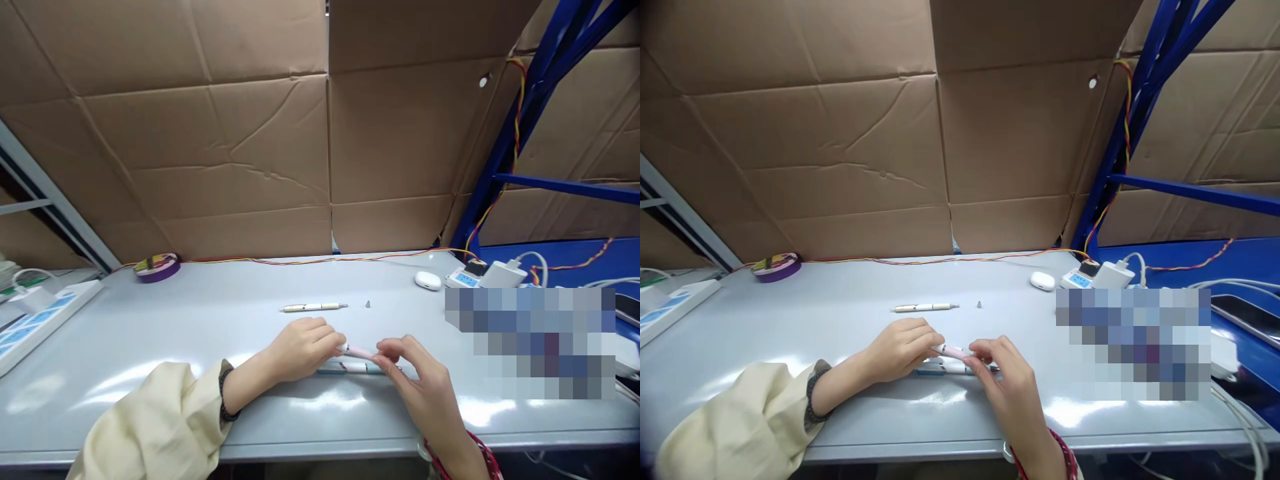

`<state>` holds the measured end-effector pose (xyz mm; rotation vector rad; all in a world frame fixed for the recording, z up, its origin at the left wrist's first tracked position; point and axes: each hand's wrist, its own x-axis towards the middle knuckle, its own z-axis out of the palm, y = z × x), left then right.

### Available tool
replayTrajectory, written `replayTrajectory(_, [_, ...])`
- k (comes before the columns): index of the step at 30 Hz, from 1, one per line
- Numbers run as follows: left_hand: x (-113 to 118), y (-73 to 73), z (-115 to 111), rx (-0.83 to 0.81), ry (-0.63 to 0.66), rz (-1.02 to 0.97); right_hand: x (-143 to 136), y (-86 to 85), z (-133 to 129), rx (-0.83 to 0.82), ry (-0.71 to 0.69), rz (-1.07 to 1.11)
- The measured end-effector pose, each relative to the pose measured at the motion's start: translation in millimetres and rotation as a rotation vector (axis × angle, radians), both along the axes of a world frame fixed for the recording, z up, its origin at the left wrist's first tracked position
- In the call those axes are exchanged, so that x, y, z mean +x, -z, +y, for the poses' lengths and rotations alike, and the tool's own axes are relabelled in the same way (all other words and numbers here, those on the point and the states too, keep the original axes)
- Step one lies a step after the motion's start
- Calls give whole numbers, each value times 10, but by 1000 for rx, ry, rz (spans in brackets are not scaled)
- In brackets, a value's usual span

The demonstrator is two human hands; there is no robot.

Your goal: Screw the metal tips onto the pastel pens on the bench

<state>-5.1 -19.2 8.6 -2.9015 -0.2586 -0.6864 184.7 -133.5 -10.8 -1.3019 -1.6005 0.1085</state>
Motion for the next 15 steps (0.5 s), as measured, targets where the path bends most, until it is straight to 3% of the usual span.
replayTrajectory(9, [-1,66,-28,67,-23,-18,-2,45,31,89,2,-72])
replayTrajectory(15, [-14,36,-35,33,-37,-5,28,54,49,-119,49,-164])
